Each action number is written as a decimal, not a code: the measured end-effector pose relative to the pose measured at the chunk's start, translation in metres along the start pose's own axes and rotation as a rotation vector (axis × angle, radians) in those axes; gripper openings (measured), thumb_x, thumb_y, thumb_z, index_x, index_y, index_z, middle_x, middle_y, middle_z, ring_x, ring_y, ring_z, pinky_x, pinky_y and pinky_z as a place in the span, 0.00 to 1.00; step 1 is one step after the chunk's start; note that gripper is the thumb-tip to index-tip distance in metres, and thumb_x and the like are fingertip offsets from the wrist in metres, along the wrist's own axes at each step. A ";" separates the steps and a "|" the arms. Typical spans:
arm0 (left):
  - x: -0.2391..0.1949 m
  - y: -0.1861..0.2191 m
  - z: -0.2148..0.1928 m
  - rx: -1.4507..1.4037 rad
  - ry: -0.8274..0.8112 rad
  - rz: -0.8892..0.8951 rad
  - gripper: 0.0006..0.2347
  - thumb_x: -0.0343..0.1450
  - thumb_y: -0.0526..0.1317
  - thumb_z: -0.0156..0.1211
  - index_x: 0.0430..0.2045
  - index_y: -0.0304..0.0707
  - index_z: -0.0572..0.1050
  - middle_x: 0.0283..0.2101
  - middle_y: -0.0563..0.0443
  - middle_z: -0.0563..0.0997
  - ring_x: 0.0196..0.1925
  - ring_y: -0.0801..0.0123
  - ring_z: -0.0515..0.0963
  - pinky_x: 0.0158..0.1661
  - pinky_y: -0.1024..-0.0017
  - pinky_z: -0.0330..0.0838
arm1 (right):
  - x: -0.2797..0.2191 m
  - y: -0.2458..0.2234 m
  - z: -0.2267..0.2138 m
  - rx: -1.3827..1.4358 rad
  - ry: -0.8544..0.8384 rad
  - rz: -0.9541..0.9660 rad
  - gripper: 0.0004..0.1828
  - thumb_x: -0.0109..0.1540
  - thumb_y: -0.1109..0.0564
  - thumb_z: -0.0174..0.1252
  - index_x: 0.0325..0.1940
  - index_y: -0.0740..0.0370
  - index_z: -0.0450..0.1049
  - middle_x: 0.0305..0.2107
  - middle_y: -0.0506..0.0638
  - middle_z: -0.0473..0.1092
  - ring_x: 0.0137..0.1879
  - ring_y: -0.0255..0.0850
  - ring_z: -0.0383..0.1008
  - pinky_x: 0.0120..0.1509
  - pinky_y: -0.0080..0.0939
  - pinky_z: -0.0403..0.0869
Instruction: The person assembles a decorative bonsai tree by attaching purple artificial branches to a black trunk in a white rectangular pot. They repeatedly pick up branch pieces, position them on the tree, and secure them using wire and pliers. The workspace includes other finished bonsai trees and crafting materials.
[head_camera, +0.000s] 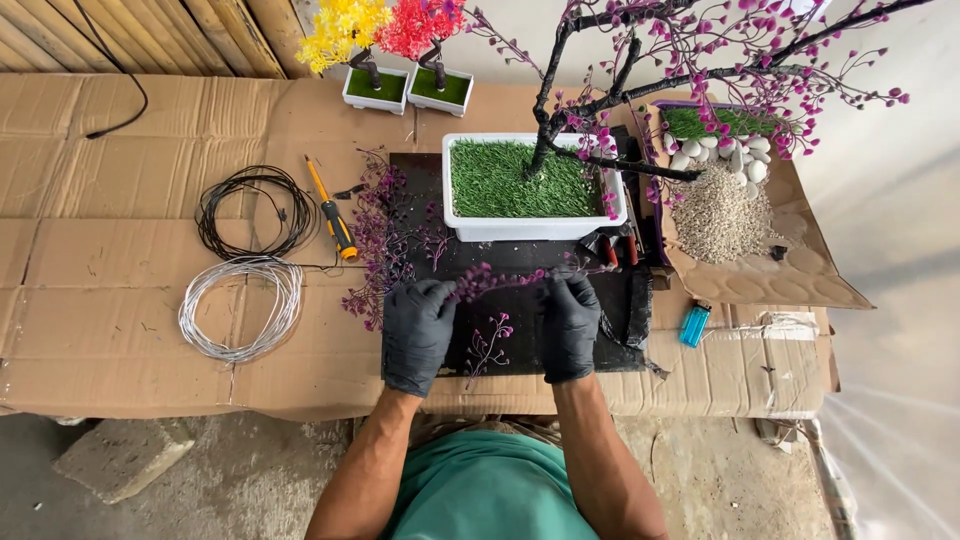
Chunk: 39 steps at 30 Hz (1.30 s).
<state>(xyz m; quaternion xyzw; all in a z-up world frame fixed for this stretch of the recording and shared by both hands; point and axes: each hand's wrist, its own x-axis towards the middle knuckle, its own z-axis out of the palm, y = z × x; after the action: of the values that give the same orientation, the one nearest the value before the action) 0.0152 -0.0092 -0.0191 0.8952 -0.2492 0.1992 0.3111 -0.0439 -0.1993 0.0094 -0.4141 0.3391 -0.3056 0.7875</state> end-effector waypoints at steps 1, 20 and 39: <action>-0.003 -0.007 0.011 0.001 -0.001 -0.001 0.08 0.64 0.36 0.73 0.33 0.53 0.82 0.34 0.55 0.81 0.39 0.61 0.82 0.46 0.62 0.78 | 0.001 0.000 -0.003 0.000 0.001 0.001 0.06 0.60 0.64 0.66 0.31 0.60 0.75 0.20 0.52 0.71 0.22 0.38 0.73 0.23 0.29 0.69; 0.012 -0.042 -0.038 -0.890 0.287 -0.921 0.08 0.71 0.37 0.66 0.43 0.39 0.82 0.31 0.48 0.83 0.29 0.71 0.82 0.38 0.71 0.83 | -0.006 0.023 -0.027 -0.766 -0.110 0.047 0.09 0.57 0.59 0.71 0.42 0.50 0.85 0.28 0.45 0.79 0.34 0.31 0.77 0.42 0.32 0.76; 0.001 -0.061 -0.012 -1.207 0.446 -0.996 0.12 0.74 0.34 0.61 0.51 0.35 0.78 0.42 0.38 0.85 0.29 0.68 0.82 0.27 0.77 0.68 | -0.017 0.080 0.093 -1.635 -0.371 -0.207 0.18 0.58 0.38 0.59 0.37 0.53 0.79 0.30 0.53 0.78 0.44 0.55 0.82 0.46 0.58 0.80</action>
<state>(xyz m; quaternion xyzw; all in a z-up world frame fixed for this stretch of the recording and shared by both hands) 0.0482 0.0394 -0.0380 0.5183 0.1817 0.0425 0.8346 0.0352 -0.1073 -0.0154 -0.9261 0.2792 0.0384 0.2509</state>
